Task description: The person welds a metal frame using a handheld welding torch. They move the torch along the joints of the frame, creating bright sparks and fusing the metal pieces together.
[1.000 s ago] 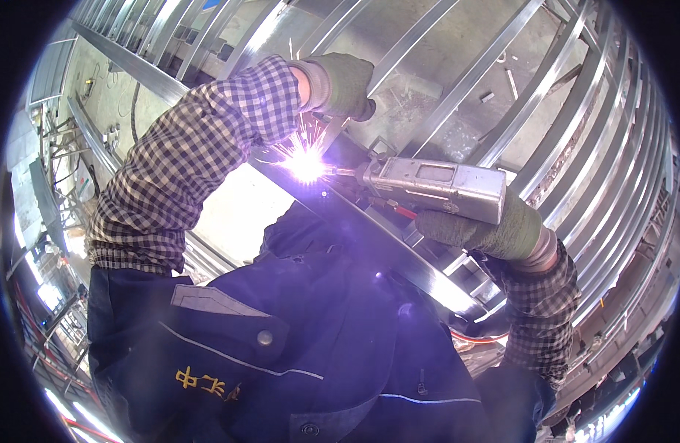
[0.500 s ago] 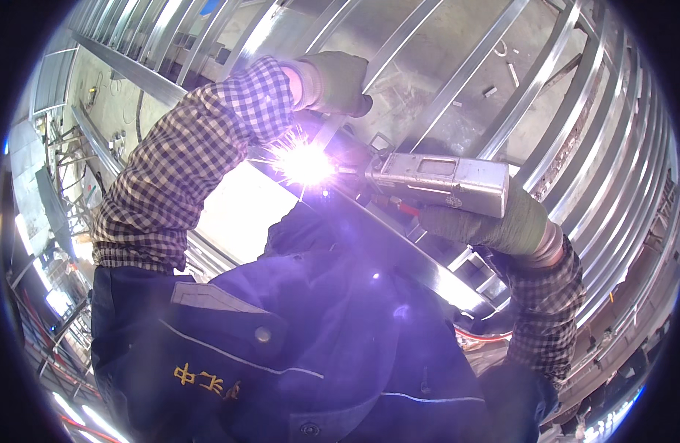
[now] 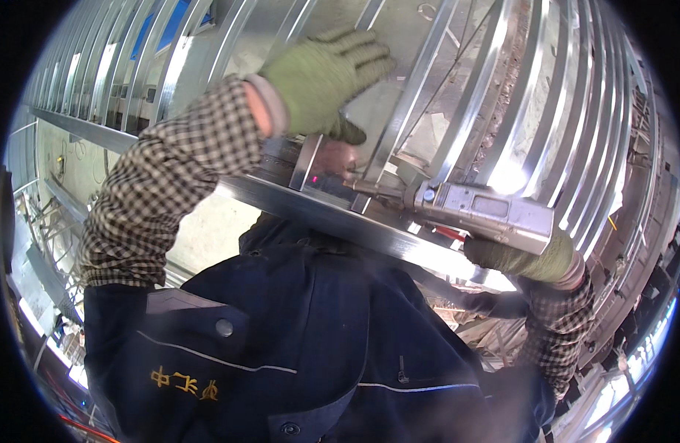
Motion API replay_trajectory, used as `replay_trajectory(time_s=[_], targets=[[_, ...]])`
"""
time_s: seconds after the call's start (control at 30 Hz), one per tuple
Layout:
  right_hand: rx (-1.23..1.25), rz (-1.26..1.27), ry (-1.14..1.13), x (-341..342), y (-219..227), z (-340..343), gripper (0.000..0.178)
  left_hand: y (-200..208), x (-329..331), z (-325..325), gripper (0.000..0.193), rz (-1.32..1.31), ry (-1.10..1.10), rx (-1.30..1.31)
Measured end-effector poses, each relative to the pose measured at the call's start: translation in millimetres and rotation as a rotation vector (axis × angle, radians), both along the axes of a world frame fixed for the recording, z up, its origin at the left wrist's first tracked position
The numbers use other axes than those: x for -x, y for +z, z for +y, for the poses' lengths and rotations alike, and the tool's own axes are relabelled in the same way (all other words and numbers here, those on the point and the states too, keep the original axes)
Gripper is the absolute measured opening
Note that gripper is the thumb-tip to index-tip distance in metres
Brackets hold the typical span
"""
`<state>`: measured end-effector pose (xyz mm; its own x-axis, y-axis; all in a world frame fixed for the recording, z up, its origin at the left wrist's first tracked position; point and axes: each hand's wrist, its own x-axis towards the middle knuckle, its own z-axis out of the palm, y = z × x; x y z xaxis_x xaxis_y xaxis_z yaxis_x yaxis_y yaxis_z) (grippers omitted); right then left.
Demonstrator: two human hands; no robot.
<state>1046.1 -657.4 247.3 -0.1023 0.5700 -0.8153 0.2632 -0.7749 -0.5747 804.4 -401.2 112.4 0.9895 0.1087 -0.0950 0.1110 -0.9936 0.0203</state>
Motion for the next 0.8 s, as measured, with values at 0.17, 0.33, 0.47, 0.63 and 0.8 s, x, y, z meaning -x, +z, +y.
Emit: replay_trajectory(time_s=[0.17,0.33,0.47,0.63,0.8], targets=[[-0.206,0.014,-0.022,1,-1,-40,0.056,-5,-40,-16,0.119,0.356,-0.026,0.102],[-0.387,0.068,0.095,-11,-17,-56,0.057,-3,-38,-24,0.117,0.352,0.047,0.111],[-0.512,0.089,0.188,-15,-35,-55,0.059,2,-39,-24,0.117,0.356,0.055,0.139],[-0.474,0.131,0.209,-18,-34,-52,0.052,8,-43,-29,0.119,0.332,0.040,0.149],[-0.309,0.156,0.150,-21,-24,-49,0.052,15,-48,-35,0.124,0.407,0.038,0.073]])
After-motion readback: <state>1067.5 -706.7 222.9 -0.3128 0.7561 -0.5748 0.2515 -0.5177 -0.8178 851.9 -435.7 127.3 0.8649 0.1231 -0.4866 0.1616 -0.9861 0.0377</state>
